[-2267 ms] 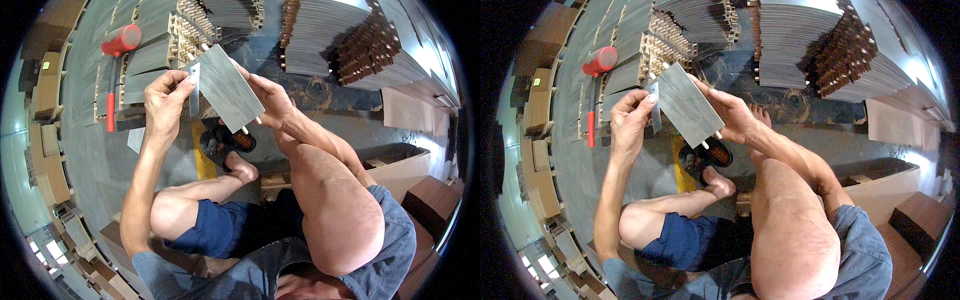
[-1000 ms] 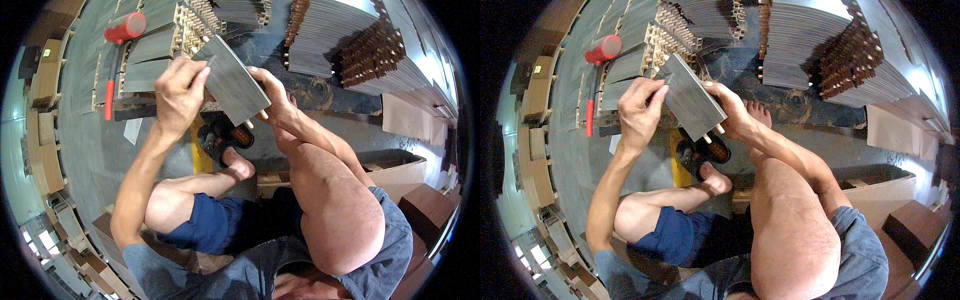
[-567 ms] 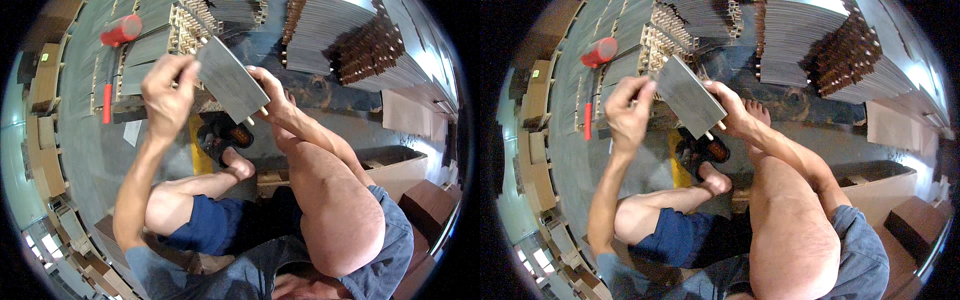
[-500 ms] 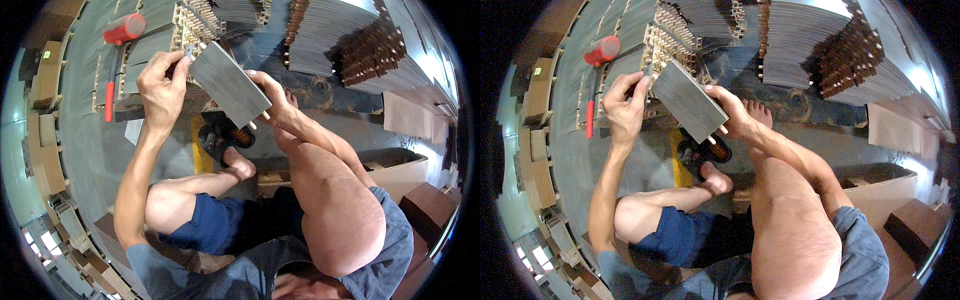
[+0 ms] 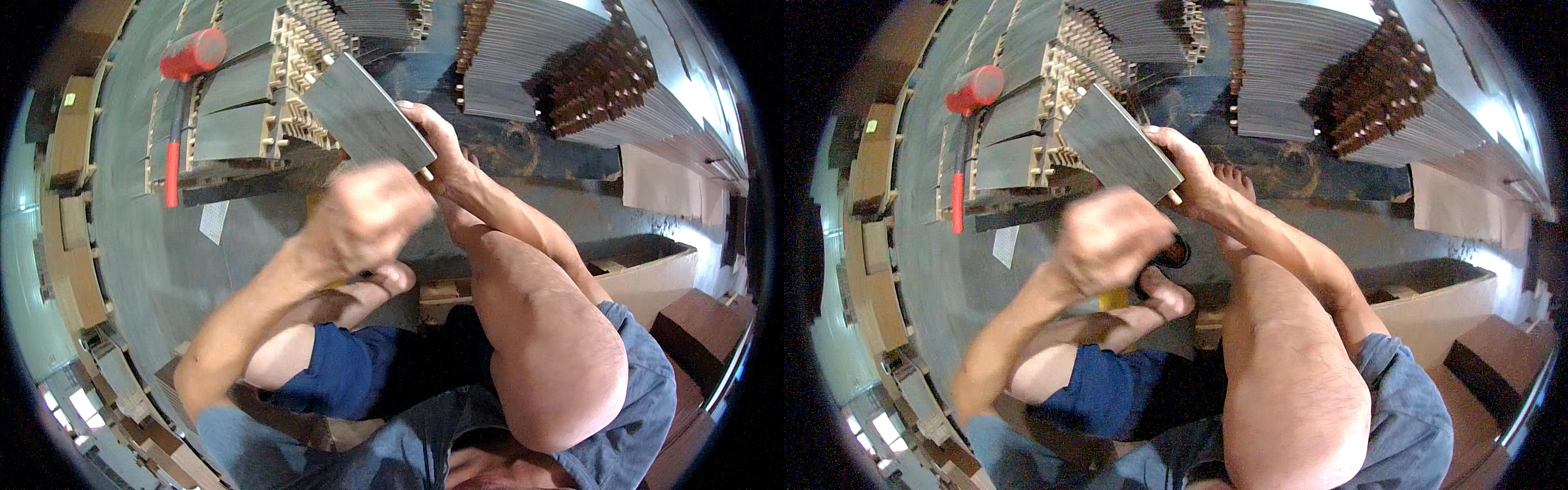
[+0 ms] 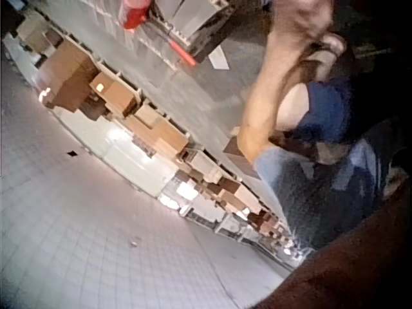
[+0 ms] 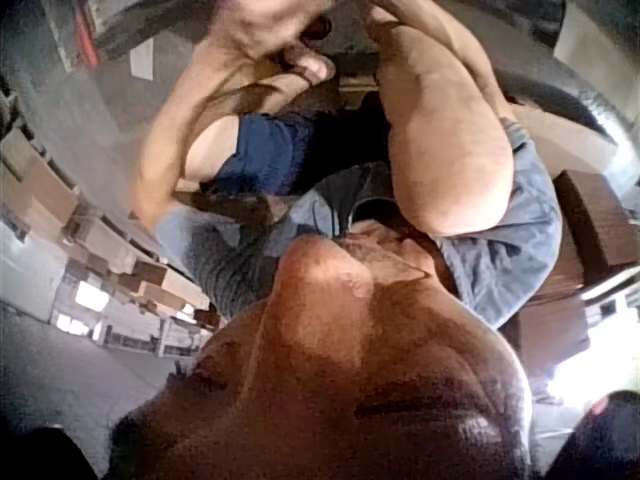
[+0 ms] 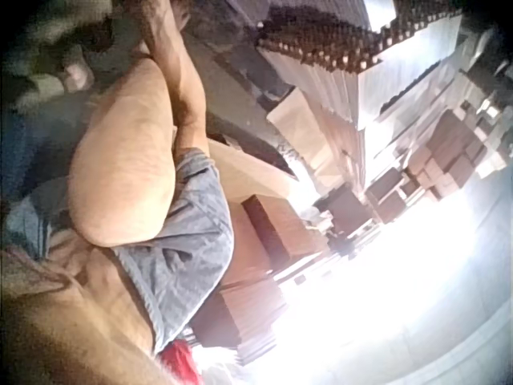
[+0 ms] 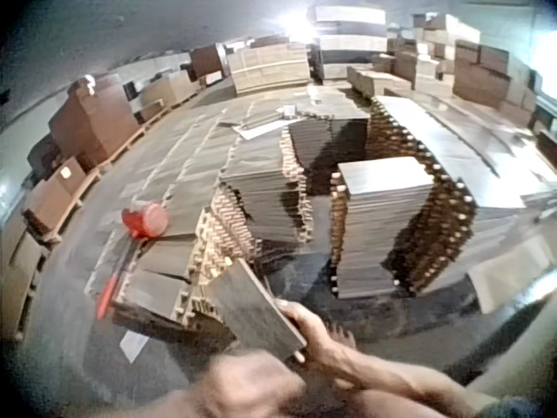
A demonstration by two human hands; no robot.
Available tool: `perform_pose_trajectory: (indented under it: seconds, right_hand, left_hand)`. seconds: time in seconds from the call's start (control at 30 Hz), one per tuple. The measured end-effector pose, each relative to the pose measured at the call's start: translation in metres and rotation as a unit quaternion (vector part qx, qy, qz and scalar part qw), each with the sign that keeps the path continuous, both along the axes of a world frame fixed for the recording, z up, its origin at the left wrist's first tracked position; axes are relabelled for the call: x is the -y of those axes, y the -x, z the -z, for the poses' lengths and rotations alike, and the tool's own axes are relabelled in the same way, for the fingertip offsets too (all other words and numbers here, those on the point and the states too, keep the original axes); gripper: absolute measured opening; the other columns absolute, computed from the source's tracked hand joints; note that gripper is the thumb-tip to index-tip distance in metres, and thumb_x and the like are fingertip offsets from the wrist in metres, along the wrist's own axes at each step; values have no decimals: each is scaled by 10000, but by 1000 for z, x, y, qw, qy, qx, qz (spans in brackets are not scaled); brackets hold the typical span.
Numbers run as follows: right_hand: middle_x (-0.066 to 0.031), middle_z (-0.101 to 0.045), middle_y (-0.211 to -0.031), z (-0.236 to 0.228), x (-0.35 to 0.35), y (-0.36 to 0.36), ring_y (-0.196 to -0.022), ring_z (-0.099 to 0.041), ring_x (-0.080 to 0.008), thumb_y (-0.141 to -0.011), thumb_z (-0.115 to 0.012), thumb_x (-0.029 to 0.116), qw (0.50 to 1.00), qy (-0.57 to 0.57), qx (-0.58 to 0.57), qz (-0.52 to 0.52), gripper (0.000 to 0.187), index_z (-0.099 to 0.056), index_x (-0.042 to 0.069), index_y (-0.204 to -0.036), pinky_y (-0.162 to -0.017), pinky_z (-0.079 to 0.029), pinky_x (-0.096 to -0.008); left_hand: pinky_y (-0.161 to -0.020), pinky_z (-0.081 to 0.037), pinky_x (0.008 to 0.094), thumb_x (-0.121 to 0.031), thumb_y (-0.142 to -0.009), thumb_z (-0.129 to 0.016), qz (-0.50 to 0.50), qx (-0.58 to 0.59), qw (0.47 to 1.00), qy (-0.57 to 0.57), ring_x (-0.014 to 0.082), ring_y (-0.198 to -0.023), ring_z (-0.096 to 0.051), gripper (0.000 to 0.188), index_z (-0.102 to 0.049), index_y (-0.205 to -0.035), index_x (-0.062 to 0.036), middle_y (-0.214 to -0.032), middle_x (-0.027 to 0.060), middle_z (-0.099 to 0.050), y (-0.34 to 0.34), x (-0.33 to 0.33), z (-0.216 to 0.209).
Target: The person sands the edges and surfaces of small wooden blocks by hand using a piece of sandpaper, then places them into a large wooden frame structure.
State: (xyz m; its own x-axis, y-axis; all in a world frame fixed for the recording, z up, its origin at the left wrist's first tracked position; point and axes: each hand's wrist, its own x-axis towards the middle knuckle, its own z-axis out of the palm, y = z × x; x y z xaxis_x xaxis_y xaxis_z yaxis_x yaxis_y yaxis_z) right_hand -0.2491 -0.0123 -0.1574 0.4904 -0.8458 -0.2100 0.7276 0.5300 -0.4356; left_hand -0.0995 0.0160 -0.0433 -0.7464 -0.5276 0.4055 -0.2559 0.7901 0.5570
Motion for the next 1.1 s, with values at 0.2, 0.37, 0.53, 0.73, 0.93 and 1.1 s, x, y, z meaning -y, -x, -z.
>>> perform_pose_trajectory:
  seconds: [0.2, 0.37, 0.53, 0.73, 0.93, 1.1]
  right_hand:
    - [-256, -610, -1195, -11, -9, 6, -988, -671, -293, -884, -489, 500, 999, 32, -19, 4, 668, -509, 13, -1340, -763, -577, -340]
    - [-319, -539, -1267, 0, -7, 10, -1036, -644, -319, -861, -510, 609, 992, 63, 110, -26, 829, -414, 8, -1423, -737, -590, -359]
    - [-146, -538, -1362, -10, -26, 33, -1198, -544, -245, -751, -717, 474, 986, 95, -139, -18, 815, -480, 49, -1404, -1016, -419, -369]
    - [-140, -569, -1336, -12, -24, 56, -1228, -524, -242, -784, -736, 270, 925, 235, -297, 16, 690, -496, 60, -1396, -1087, -354, -381]
    - [-177, -513, -1361, 14, -18, 100, -1248, -468, -381, -748, -738, 275, 576, 420, -701, 40, 693, -500, 143, -1385, -1067, -360, -483]
    - [-164, -485, -1377, 58, -4, 170, -1230, -428, -402, -751, -746, 269, 381, 457, -804, 18, 736, -455, 199, -1424, -1036, -330, -559]
  left_hand:
    - [-633, -409, 198, -100, -850, -721, -367, -176, 896, -177, 30, -704, -506, 112, -705, -930, -23, -820, -42, -636, -61, 41, -27]
    - [-710, -434, 196, -121, -888, -692, -374, -132, 882, -255, 40, -755, -558, 141, -700, -965, -4, -848, -9, -667, -75, 36, -13]
    - [-660, -428, 200, -146, -873, -715, -375, -127, 883, -251, 34, -709, -532, 135, -708, -950, -35, -815, -37, -649, -84, 28, -12]
    - [-647, -409, 189, -132, -873, -712, -383, -107, 885, -243, 24, -700, -510, 114, -706, -934, -36, -797, -49, -630, -81, 29, -11]
    - [-701, -437, 207, -129, -882, -704, -382, -95, 886, -246, 45, -750, -542, 126, -700, -958, -29, -846, -33, -642, -87, 24, -14]
    - [-638, -415, 183, -135, -881, -705, -390, -108, 878, -257, 20, -709, -518, 124, -711, -951, -33, -801, -50, -633, -85, 25, -9]
